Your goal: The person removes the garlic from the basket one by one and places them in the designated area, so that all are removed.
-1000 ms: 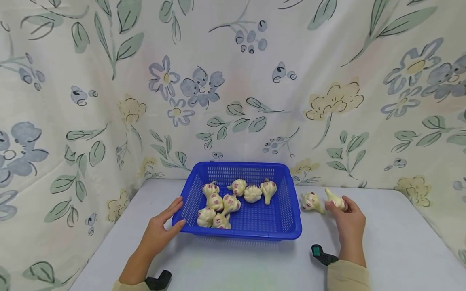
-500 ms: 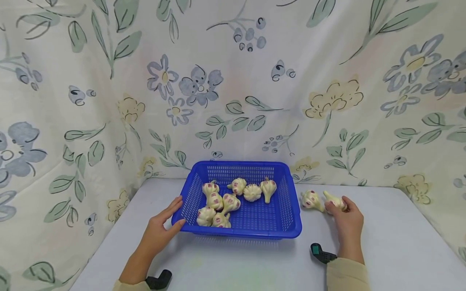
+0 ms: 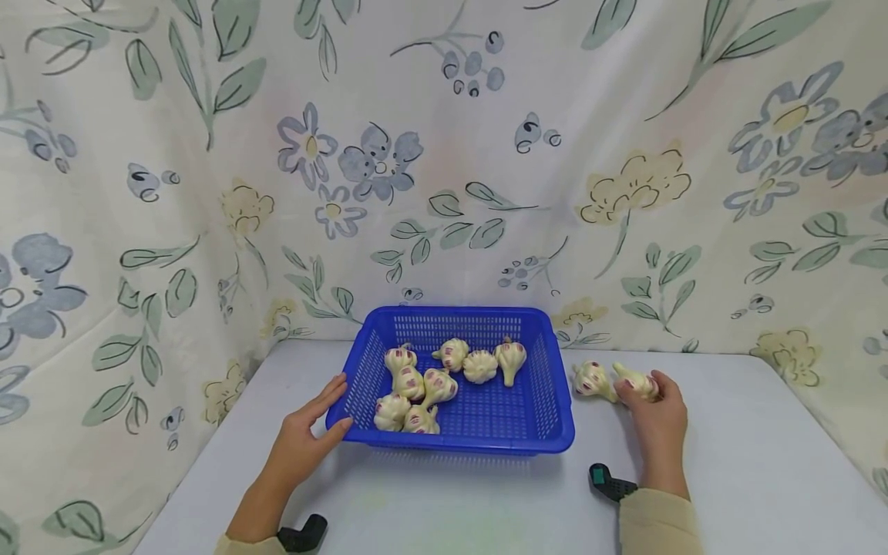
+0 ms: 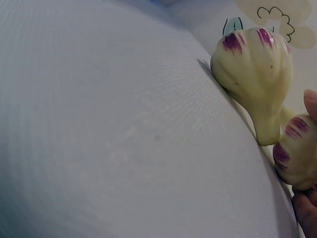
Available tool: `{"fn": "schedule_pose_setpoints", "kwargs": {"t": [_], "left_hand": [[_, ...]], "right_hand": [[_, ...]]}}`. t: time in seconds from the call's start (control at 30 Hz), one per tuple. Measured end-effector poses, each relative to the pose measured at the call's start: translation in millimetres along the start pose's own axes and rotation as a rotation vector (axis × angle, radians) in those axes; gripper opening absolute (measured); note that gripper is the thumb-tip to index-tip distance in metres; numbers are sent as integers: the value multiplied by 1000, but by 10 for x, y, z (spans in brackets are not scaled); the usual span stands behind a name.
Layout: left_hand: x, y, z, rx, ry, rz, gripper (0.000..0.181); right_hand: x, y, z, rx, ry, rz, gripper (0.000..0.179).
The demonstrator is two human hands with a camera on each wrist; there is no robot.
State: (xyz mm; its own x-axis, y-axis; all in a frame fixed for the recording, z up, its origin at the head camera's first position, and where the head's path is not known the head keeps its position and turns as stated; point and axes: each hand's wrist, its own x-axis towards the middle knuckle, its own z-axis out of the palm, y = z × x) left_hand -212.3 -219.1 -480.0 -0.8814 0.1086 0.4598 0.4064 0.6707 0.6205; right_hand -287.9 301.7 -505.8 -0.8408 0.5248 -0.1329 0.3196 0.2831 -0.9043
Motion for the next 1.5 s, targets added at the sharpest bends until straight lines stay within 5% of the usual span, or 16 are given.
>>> {"fn": "schedule_pose_setpoints", "kwargs": {"t": [0.4,0.77,1.5], "left_hand": [[-3,8,-2,-5,7,11,61],[-1,17,-4,-2,1,-1,61],[0,28,-13,-7,-7,-11,60]], "right_hand": [[8,12,4,-109,0,-47,86],[-3,17,7,-111,-25,-96,92],[-6,-10,23,-103,-23,-68,91]]}}
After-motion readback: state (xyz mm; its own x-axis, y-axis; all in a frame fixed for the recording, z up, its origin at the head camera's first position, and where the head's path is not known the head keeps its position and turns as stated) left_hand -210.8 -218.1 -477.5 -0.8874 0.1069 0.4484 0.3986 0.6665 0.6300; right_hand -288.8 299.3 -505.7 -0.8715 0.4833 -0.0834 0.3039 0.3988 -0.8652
